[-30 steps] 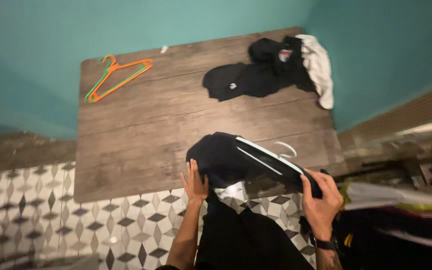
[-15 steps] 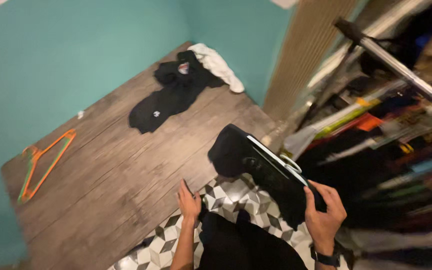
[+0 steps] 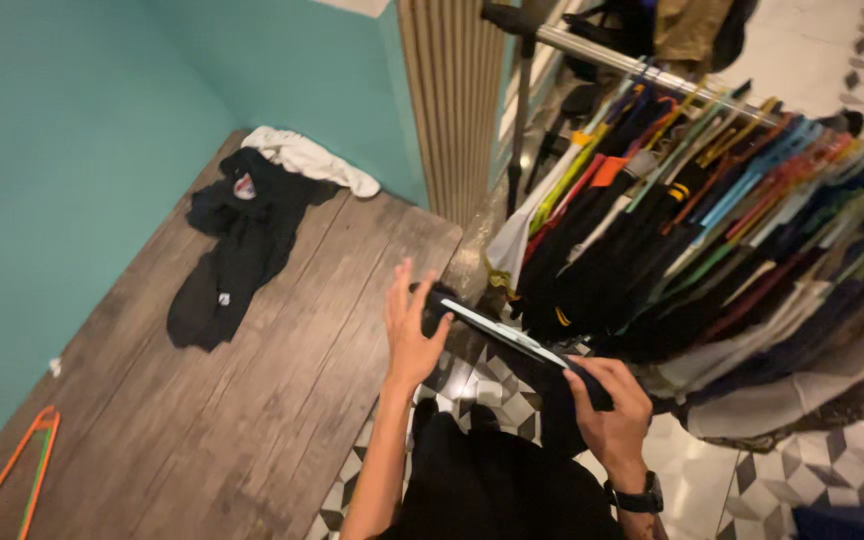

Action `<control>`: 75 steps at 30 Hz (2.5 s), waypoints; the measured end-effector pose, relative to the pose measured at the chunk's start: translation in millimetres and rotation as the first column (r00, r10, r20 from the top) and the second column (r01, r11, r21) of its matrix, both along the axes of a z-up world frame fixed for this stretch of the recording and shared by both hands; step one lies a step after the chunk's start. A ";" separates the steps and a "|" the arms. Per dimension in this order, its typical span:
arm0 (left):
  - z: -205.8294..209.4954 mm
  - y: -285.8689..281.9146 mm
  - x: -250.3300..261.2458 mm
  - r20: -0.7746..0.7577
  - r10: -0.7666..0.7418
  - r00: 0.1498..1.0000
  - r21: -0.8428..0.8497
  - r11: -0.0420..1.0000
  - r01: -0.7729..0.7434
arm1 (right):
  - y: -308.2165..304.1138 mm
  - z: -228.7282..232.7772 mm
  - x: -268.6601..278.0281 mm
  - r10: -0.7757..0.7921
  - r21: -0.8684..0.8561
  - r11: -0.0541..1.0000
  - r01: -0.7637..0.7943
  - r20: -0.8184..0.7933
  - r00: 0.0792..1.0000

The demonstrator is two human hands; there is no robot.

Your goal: The person lays out a white t-shirt on a wooden table, smooths it, places a hanger inside, and hangs it on a clothing rack. Then the person repeats the process with a black t-shirt.

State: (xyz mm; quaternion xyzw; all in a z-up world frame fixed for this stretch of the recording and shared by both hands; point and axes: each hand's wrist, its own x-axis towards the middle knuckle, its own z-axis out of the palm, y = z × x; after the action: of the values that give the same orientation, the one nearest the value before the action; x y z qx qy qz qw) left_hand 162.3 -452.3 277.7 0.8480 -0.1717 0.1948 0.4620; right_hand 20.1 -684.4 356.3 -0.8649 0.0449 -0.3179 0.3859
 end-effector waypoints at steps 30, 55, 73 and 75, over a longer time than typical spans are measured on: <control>32.9 105.7 69.4 -0.349 -0.424 0.836 -0.246 0.902 0.355 | 95.1 5.9 21.2 -0.274 0.057 0.959 0.276 -0.045 0.961; 75.1 46.8 73.5 -0.189 -0.681 0.707 -0.212 0.731 0.648 | 108.7 -0.3 -34.1 -0.502 0.064 0.861 0.504 -0.048 0.864; -42.0 -4.0 94.9 -0.438 -0.737 0.515 -0.563 0.671 0.482 | 16.7 16.1 -129.1 -0.727 -0.031 0.666 0.745 0.198 0.658; -62.3 1.7 100.6 -0.491 -0.678 0.547 -0.500 0.733 0.460 | 6.1 8.1 -147.6 -0.744 -0.037 0.643 0.765 0.205 0.636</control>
State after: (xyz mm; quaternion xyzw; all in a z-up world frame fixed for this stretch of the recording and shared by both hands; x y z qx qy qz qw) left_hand 262.9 -450.6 215.4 0.6711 -0.2379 -0.2480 0.6569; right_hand -127.5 -678.2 364.4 -0.7578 0.3498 -0.5249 0.1671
